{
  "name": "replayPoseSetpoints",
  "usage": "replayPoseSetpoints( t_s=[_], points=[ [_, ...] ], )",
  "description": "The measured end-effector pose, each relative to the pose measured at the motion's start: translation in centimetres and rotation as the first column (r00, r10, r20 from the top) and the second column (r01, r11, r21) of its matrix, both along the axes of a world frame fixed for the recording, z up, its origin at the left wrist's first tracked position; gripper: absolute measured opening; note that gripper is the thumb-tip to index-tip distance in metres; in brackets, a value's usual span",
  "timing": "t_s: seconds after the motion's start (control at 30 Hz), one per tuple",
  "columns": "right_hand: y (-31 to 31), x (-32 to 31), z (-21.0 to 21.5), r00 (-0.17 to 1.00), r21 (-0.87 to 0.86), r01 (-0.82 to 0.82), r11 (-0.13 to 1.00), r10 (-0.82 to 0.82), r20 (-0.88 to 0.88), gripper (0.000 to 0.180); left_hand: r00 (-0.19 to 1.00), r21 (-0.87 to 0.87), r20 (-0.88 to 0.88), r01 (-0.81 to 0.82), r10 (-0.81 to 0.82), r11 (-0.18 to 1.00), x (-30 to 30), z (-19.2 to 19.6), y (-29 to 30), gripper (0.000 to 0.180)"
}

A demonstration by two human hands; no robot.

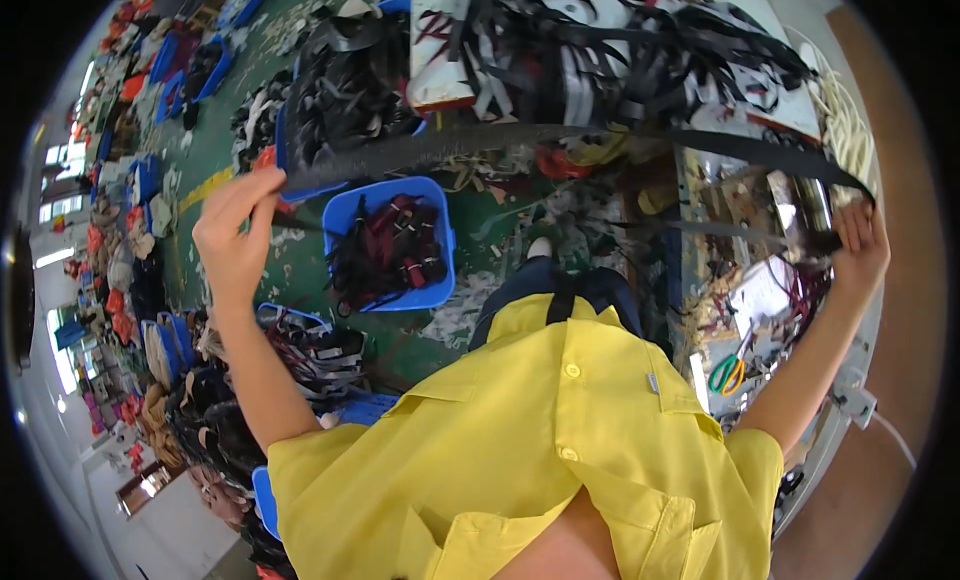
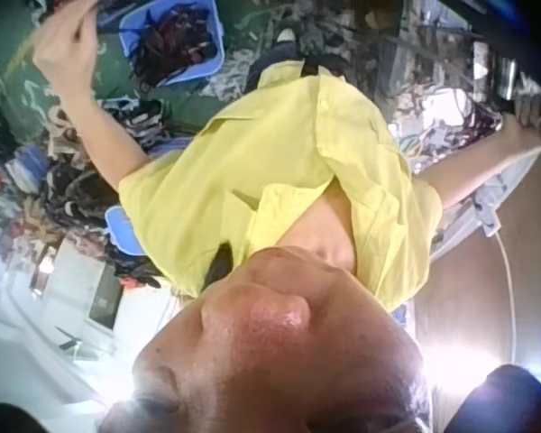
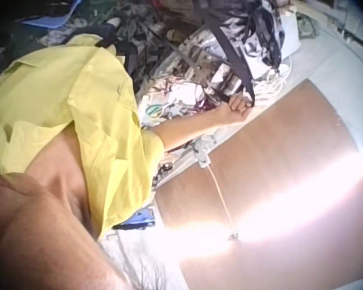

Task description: The person sorts through piles of black and maroon fabric straps at a workbench. They pick up straps, fold them, and place them into blue plastic bins. The person also uses green-handled scissors to cut a strap and a metal tool to process another strap before placing it in a bin.

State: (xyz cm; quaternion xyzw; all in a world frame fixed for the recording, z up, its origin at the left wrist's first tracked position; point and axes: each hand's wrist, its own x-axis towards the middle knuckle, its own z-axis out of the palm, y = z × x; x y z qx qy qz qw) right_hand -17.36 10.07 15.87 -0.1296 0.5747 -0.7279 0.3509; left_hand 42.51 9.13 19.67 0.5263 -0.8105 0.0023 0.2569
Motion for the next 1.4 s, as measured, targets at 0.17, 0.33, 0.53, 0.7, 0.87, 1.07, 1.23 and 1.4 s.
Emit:
replayPoseSetpoints(
  t_s=[0.17, 0.33, 0.53, 0.7, 0.87, 1.07, 1.23, 1.4],
  points=[
    [5.1, -9.1, -6.5, 0.842, -0.287, -0.476, 0.831, 0.525, 0.124, 0.021, 0.948, -0.634, 0.197, -0.070, 0.249, 0.770, 1.9, -0.8, -0.6, 0.034],
    [8.9, -8.7, -8.9, 0.923, -0.164, -0.329, 0.930, 0.353, 0.153, 0.021, 0.889, -0.728, 0.125, -0.220, 0.441, 0.650, 3.1, -1.1, -0.5, 0.028],
    [12.8, -9.5, -10.6, 0.961, 0.023, -0.262, 0.965, 0.259, 0.099, 0.024, 0.789, -0.456, 0.041, -0.532, 0.614, 0.714, 5.2, -1.5, -3.8, 0.035],
    [13.9, -2.4, -7.8, 0.818, 0.490, 0.274, 0.828, 0.068, -0.571, 0.030, 0.414, 0.540, -0.585, -0.443, 0.698, 0.715, 12.9, -7.4, -8.4, 0.037],
    [22.4, -17.0, -17.5, 0.457, 0.466, 0.750, 0.470, 0.141, -0.878, 0.042, 0.652, -0.060, 0.515, -0.620, 0.556, 0.782, 54.9, -6.8, -5.0, 0.059],
    [18.5, -3.8, -10.0, 0.471, 0.814, 0.170, 0.556, 0.680, -0.563, 0.017, 0.750, 0.138, -0.648, -0.059, 0.136, 0.989, 10.0, -8.3, -14.9, 0.044],
    [6.0, 13.8, -7.0, 0.394, 0.496, -0.652, 0.574, 0.815, -0.425, 0.027, 0.760, -0.259, 0.008, 0.629, -0.650, 0.733, -17.3, -8.9, -8.4, 0.031],
    [3.2, 17.3, -5.2, 0.568, -0.006, -0.823, 0.568, 0.823, 0.007, 0.053, 0.615, -0.423, -0.167, 0.661, -0.771, 0.619, -25.0, -9.1, -6.0, 0.046]
  ],
)
